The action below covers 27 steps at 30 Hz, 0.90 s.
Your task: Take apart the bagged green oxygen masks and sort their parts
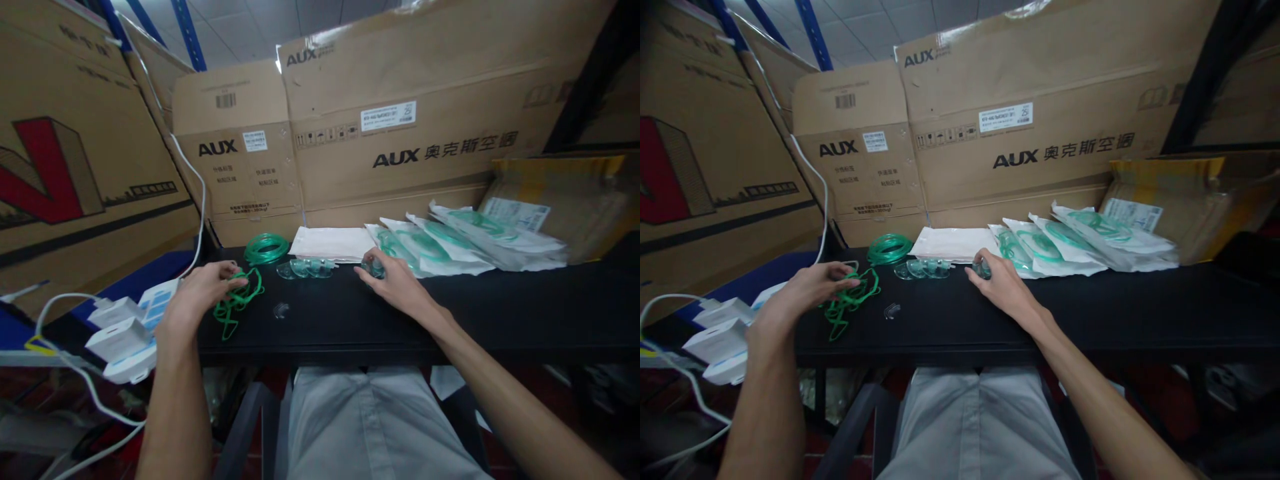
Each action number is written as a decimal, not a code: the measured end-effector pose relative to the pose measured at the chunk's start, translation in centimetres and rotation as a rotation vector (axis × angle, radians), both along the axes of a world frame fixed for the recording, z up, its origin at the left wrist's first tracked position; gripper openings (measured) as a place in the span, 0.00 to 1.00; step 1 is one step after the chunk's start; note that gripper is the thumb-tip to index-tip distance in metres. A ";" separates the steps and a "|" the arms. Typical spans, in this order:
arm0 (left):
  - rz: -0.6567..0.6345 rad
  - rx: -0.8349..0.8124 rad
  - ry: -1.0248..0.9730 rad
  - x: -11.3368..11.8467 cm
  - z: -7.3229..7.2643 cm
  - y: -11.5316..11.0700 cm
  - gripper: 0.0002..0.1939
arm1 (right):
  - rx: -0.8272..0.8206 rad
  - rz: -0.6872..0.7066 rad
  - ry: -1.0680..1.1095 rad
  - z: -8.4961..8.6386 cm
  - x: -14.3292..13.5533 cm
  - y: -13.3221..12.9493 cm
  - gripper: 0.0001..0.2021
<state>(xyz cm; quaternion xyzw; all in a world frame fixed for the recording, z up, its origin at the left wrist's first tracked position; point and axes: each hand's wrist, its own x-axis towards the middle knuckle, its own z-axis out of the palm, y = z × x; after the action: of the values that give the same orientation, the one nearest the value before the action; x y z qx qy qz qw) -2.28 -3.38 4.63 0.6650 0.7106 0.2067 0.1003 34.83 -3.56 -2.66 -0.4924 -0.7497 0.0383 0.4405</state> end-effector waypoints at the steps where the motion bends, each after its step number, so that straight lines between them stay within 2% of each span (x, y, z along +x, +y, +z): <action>1: 0.023 -0.025 0.053 -0.7 -0.3 0.4 0.28 | -0.018 0.029 -0.001 0.1 0.0 -0.1 0.10; 4: 0.097 0.082 0.210 -0.9 -0.4 0.7 0.37 | -0.040 0.160 0.004 0.5 -0.1 -0.5 0.14; 6: 0.070 0.227 0.224 1.0 0.1 0.2 0.38 | -0.033 0.216 0.005 0.8 -0.3 -0.7 0.15; 8: -0.108 0.289 0.076 4.4 0.5 -0.5 0.34 | -0.019 0.244 -0.007 1.0 -0.5 -0.9 0.15; 11: -0.496 0.168 -0.192 10.4 0.0 -1.5 0.29 | 0.001 0.268 -0.036 1.1 -0.8 -1.3 0.14; 13: -0.628 0.084 -0.225 13.6 -1.0 -1.8 0.28 | -0.004 0.282 -0.028 1.1 -1.1 -1.4 0.13; 15: -0.691 0.062 -0.233 15.4 -2.2 -1.7 0.26 | -0.020 0.293 0.019 1.1 -1.3 -1.6 0.11; 18: -0.779 0.037 -0.276 16.0 -3.6 -1.1 0.22 | -0.061 0.253 0.178 1.0 -1.8 -1.5 0.11; 20: -0.842 0.015 -0.289 15.7 -4.1 -0.6 0.21 | -0.122 0.204 0.329 1.1 -2.3 -1.5 0.13; 22: -0.877 0.025 -0.288 15.5 -4.1 -0.3 0.18 | -0.244 0.206 0.492 1.1 -2.7 -1.6 0.15; 25: -0.870 0.029 -0.309 15.3 -3.9 0.0 0.16 | -0.461 0.291 0.668 1.4 -2.7 -1.8 0.17; 27: -0.835 0.003 -0.366 15.4 -3.8 0.1 0.17 | -0.453 0.304 0.648 1.7 -2.3 -2.0 0.18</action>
<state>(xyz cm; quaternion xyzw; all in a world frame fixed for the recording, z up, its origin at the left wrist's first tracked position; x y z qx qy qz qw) 13.09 -3.26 0.78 0.8472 0.3518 0.2638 0.2982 32.53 -5.52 -0.92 -0.4229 -0.6094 0.4193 0.5233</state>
